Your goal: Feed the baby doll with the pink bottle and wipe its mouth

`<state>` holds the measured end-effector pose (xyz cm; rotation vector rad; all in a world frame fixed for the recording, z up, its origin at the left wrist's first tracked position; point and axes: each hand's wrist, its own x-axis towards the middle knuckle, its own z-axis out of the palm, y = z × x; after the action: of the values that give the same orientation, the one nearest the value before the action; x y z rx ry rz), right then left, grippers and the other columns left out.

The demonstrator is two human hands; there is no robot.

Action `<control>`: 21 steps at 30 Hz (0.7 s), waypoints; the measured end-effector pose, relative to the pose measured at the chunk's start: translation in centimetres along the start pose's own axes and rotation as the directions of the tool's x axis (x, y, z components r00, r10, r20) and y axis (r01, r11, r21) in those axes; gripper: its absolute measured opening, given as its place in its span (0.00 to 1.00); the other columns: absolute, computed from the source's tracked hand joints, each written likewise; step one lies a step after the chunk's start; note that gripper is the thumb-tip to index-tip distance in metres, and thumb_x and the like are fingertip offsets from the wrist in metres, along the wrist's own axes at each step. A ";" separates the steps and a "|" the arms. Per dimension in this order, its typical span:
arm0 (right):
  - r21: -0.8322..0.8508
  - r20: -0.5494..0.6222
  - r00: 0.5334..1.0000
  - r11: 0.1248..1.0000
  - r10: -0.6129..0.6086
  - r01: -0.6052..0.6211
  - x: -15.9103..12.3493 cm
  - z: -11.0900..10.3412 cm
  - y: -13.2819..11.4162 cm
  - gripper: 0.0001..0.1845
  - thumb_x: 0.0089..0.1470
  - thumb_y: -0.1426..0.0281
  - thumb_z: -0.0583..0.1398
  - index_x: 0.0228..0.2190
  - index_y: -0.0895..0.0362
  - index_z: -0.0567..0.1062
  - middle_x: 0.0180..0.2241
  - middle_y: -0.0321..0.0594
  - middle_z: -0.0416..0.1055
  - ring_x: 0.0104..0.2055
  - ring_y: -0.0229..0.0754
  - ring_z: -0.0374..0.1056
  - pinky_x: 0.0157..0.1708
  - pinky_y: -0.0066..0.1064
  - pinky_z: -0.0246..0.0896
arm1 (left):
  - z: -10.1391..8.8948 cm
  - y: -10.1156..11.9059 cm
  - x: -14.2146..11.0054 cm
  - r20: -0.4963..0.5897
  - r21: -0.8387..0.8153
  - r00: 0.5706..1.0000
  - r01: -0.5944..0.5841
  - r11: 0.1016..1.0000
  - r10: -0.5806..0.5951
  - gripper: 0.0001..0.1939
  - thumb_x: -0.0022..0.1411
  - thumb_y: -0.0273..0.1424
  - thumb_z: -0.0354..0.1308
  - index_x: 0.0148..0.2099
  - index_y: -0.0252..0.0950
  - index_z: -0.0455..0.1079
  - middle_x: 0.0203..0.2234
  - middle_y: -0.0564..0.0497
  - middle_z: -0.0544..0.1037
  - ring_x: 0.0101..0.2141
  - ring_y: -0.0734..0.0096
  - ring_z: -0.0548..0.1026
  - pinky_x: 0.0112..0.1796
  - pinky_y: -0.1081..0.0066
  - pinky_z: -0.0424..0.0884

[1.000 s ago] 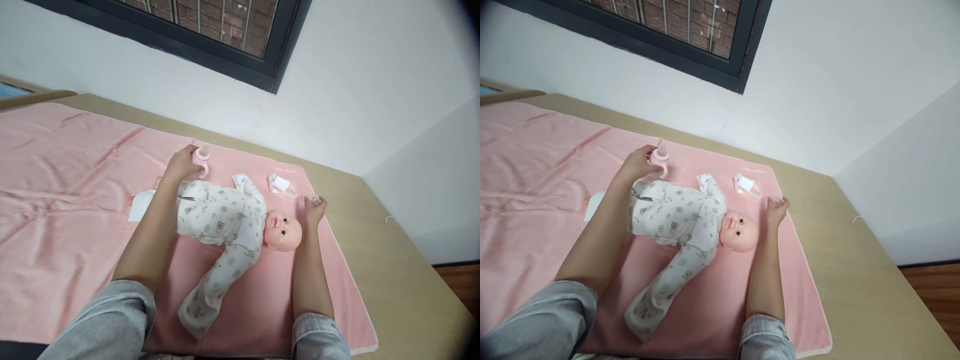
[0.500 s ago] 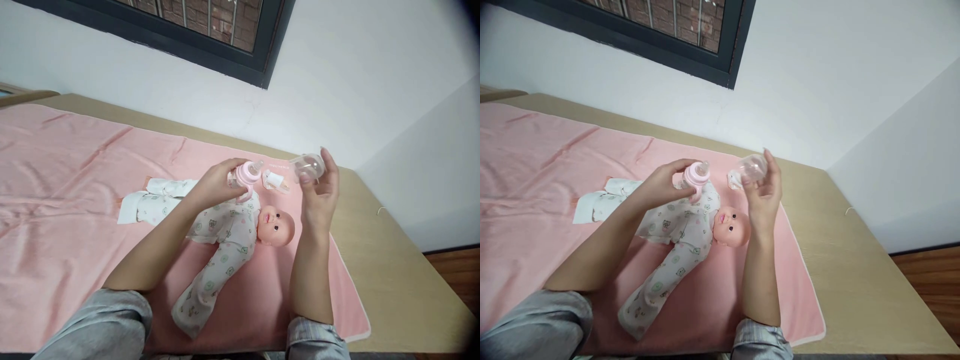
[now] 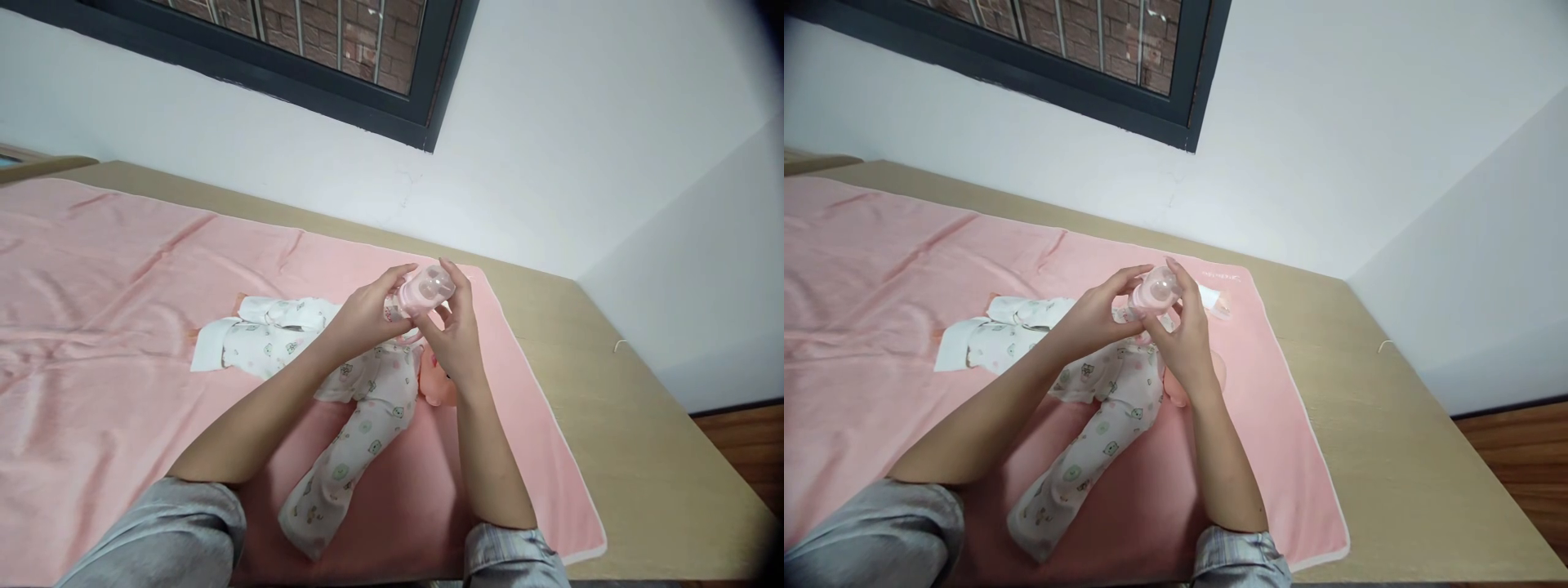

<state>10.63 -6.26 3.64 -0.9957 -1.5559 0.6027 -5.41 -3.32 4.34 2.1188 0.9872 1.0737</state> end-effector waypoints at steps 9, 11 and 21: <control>-0.021 -0.033 0.999 1.000 0.014 -0.015 0.0 0.0 0.1 0.43 0.52 0.59 0.63 0.63 0.38 0.48 0.65 0.40 0.49 0.60 0.47 0.60 0.52 0.44 0.69 | 0.9 0.3 -0.2 -0.024 0.079 0.999 -0.019 0.997 0.021 0.40 0.60 0.37 0.61 0.69 0.41 0.48 0.58 0.46 0.68 0.56 0.53 0.67 0.52 0.61 0.67; -0.040 -0.067 0.998 0.999 0.001 -0.003 0.4 -1.0 0.3 0.44 0.51 0.60 0.63 0.63 0.38 0.48 0.64 0.41 0.50 0.59 0.48 0.61 0.51 0.44 0.69 | 0.9 0.2 -0.4 0.021 0.054 1.000 -0.012 0.998 0.011 0.45 0.60 0.41 0.63 0.70 0.42 0.41 0.61 0.46 0.64 0.58 0.52 0.65 0.55 0.59 0.65; -0.346 -0.473 0.881 0.921 -0.006 -0.180 2.3 -10.8 8.2 0.47 0.45 0.64 0.63 0.63 0.47 0.49 0.61 0.47 0.56 0.52 0.46 0.67 0.48 0.43 0.68 | -3.6 6.0 -4.6 -0.197 0.081 0.931 -0.298 0.951 0.308 0.18 0.67 0.31 0.54 0.55 0.58 0.68 0.49 0.59 0.75 0.49 0.64 0.74 0.51 0.60 0.74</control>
<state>23.18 -1.62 0.71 -1.3975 -1.2133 0.0920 -8.19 -9.97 8.72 2.2868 0.7995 1.4601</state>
